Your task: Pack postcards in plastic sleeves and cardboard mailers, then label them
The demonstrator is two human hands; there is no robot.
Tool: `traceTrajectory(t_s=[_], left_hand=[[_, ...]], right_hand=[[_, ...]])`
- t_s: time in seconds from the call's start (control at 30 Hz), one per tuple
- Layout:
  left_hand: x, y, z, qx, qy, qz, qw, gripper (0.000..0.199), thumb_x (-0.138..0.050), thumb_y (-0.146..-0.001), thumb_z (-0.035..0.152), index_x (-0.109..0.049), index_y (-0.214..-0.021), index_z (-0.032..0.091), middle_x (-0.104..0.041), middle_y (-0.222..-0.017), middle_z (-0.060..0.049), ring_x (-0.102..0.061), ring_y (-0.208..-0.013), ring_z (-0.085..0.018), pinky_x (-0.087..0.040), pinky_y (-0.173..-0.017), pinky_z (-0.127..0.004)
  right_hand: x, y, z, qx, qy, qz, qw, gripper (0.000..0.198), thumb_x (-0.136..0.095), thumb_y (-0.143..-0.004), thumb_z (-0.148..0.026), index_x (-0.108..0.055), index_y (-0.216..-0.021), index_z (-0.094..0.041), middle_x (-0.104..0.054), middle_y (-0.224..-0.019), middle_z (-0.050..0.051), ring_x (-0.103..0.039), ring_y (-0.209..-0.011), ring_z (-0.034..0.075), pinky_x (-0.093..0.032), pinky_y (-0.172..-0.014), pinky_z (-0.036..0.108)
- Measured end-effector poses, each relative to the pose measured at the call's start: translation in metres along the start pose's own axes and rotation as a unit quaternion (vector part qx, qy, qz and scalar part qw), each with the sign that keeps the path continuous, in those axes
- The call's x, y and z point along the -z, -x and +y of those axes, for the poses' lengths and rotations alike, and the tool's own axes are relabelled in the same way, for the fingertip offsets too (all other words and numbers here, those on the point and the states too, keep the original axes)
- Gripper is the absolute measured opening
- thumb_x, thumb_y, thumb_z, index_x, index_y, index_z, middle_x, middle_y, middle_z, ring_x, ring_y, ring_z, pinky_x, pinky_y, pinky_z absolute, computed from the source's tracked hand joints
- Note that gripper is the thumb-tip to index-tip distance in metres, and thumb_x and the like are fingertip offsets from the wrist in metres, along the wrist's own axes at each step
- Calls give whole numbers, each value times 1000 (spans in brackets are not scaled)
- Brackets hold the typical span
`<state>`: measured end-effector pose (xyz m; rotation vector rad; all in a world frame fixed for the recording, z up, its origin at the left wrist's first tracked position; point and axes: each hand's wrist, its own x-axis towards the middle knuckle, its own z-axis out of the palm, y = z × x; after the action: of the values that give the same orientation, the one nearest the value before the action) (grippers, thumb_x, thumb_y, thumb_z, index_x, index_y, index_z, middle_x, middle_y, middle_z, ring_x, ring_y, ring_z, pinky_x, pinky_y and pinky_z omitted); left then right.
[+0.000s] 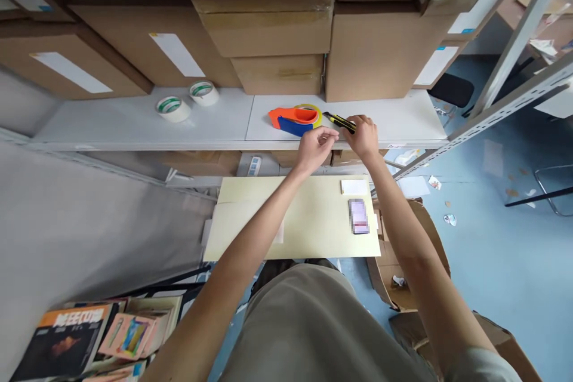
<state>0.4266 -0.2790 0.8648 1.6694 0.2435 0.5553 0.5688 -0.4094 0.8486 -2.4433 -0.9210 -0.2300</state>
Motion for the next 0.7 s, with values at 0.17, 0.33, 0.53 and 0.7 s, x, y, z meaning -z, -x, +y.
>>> traceTrajectory(t_s=[0.17,0.33,0.53,0.7], left_hand=[[37,31,-18,42,-1,3,999,19,-72,-98,31,-80,-105,15,-83,-98,-7,-76,-82,-15,-61,-81,-28],[102,93,-94,151,-21,55,987,22,-71,-98,32,-80,-108,15,-84,-100,-9,-76,-86,-17,-62,-82,-29],[186,206,-191,342,-222,94,908,19,-62,-93,18,-79,-101,17,-83,-109,-13,-79,-104,-27,-62,-103,-43],[220,272,-235,333,-412,2,848,50,-63,-89,13,-70,-138,11,-53,-166,-25,-49,-158,-39,-41,-131,-55]], right_hand=[[-33,-10,14,-10,21,8,1000,32,-58,-100,-28,-73,-126,-17,-73,-122,22,-61,-116,38,-52,-107,55],[-43,31,16,-8,-2,89,996,34,-51,-108,-40,-69,-129,-21,-68,-124,18,-61,-119,37,-52,-109,59],[-70,142,-12,-32,-58,148,987,47,-50,-110,-49,-57,-150,-25,-60,-136,17,-62,-128,37,-56,-105,64],[-124,222,-41,-87,-85,62,991,48,-58,-105,-45,-58,-149,-25,-65,-129,14,-69,-119,33,-62,-99,56]])
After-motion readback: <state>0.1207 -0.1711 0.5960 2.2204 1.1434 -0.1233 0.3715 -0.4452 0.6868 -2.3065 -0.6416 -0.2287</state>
